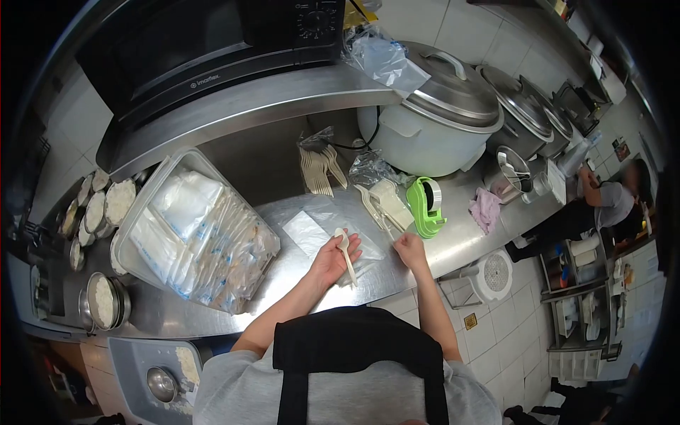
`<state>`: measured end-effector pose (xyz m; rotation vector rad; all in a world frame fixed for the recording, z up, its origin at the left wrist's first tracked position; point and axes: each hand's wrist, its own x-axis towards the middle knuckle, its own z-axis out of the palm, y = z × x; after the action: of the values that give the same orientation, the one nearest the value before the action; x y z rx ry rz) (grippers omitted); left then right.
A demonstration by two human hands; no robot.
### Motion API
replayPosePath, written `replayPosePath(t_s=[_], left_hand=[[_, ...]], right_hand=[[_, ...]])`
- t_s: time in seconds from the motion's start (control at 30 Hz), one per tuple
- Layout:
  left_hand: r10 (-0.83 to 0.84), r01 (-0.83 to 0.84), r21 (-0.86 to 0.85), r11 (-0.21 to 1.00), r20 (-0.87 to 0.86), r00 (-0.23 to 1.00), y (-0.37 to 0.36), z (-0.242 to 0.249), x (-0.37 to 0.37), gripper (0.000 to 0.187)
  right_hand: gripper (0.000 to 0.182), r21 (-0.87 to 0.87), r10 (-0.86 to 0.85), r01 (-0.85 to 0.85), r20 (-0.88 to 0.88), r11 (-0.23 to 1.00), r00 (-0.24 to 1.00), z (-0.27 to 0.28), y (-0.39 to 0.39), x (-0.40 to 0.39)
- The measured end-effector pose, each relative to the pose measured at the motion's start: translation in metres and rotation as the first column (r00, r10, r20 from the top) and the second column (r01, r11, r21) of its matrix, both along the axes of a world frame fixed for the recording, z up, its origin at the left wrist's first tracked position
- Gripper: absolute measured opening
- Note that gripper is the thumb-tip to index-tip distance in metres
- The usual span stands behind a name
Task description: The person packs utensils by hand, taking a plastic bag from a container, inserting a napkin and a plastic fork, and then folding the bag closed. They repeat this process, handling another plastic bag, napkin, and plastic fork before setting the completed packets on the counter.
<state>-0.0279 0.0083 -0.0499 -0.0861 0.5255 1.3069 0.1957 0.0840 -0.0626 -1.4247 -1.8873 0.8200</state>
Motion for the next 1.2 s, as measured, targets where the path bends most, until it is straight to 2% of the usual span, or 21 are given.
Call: replayPosePath(t_s=[0.07,0.17,0.23,0.27,0.33,0.4,0.47,0.5,0.53,0.57,0.7,0.77,0.8,0.83,0.87,0.9,0.93,1.0,1.07,1.13,1.2], left_hand=[[-0.013,0.013,-0.007,1.0,0.006,1.0,0.001,-0.001,0.001,0.031],[-0.081,0.08,0.05,0.996,0.02,0.997,0.006,-0.003,0.006,0.032],[-0.125,0.124,0.068,0.99,0.009,0.992,0.008,0.004,0.015,0.037],[-0.14,0.139,0.065,0.988,0.01,0.99,0.01,0.006,0.02,0.037],[-0.166,0.164,0.135,0.977,0.006,0.986,0.013,0.019,0.031,0.043],[-0.126,0.128,0.058,0.99,-0.025,0.992,0.015,0.026,0.037,0.038],[-0.023,0.03,0.029,0.999,-0.213,0.977,0.021,0.019,0.035,0.029],[0.018,-0.028,-0.045,0.999,-0.22,0.975,0.021,0.039,0.039,0.022],[0.01,-0.021,-0.052,0.998,-0.22,0.976,0.024,0.039,0.039,0.022],[0.026,-0.025,0.009,1.0,-0.204,0.979,0.026,0.038,0.04,0.022],[0.043,-0.01,0.145,0.989,-0.223,0.974,0.033,0.048,0.045,0.025],[0.044,0.011,0.185,0.983,-0.289,0.956,0.032,0.053,0.041,0.026],[0.109,0.147,0.349,0.925,-0.617,0.78,0.03,0.053,0.038,0.027],[0.233,0.334,0.433,0.837,-0.835,0.499,0.028,0.052,0.034,0.029],[0.231,0.335,0.43,0.838,-0.837,0.496,0.02,0.052,0.028,0.029],[0.433,0.497,0.408,0.766,-0.898,0.07,0.006,0.051,0.019,0.03],[0.606,0.635,0.302,0.711,-0.721,-0.336,-0.005,0.05,0.012,0.032],[0.552,0.637,0.243,0.732,-0.76,-0.343,-0.021,0.031,0.004,0.031],[0.498,0.639,0.186,0.746,-0.794,-0.35,-0.024,0.017,0.005,0.029],[0.304,0.497,0.195,0.846,-0.941,-0.149,-0.025,0.011,0.008,0.022],[0.353,0.518,0.227,0.825,-0.922,-0.158,-0.032,0.01,0.014,0.02]], right_hand=[[0.011,-0.469,-0.096,-0.034,-0.251,0.883,0.963,0.006,-0.02,0.024],[0.01,-0.572,-0.21,-0.083,-0.427,0.816,0.88,0.048,-0.065,0.031],[0.01,-0.667,-0.312,-0.214,-0.576,0.713,0.756,0.063,-0.088,0.019],[0.01,-0.67,-0.325,-0.204,-0.575,0.714,0.751,0.061,-0.093,0.011],[0.011,-0.642,-0.247,-0.454,-0.706,0.617,0.664,0.056,-0.1,-0.002],[0.006,-0.621,-0.209,-0.375,-0.665,0.689,0.717,0.046,-0.103,-0.012],[0.007,-0.591,-0.173,-0.302,-0.613,0.748,0.771,0.039,-0.106,-0.025],[0.014,-0.258,-0.007,-0.141,-0.498,0.956,0.867,0.038,-0.108,-0.034],[0.024,0.15,0.084,-0.039,-0.306,0.988,0.948,0.038,-0.108,-0.038],[0.033,0.162,0.153,-0.115,-0.245,0.98,0.957,0.039,-0.108,-0.038],[0.026,0.024,0.098,-0.095,-0.304,0.995,0.948,0.046,-0.113,-0.044],[0.019,-0.19,-0.106,0.006,-0.519,0.982,0.848,0.041,-0.114,-0.033],[0.017,-0.263,-0.135,-0.015,-0.543,0.965,0.829,0.048,-0.117,-0.021],[0.016,-0.334,-0.168,-0.037,-0.563,0.942,0.809,0.058,-0.122,-0.006],[0.016,-0.391,-0.194,-0.043,-0.547,0.92,0.815,0.062,-0.13,0.01],[0.017,-0.445,-0.221,-0.046,-0.529,0.894,0.819,0.064,-0.137,0.024],[0.017,-0.446,-0.226,-0.045,-0.533,0.894,0.815,0.066,-0.146,0.034],[0.017,-0.637,-0.254,-0.154,-0.5,0.755,0.828,0.069,-0.16,0.049],[0.018,-0.627,-0.213,-0.175,-0.493,0.759,0.843,0.059,-0.16,0.045],[0.018,-0.616,-0.172,-0.194,-0.484,0.764,0.858,0.043,-0.158,0.037],[0.018,-0.624,-0.197,-0.175,-0.48,0.761,0.855,0.027,-0.144,0.024]])
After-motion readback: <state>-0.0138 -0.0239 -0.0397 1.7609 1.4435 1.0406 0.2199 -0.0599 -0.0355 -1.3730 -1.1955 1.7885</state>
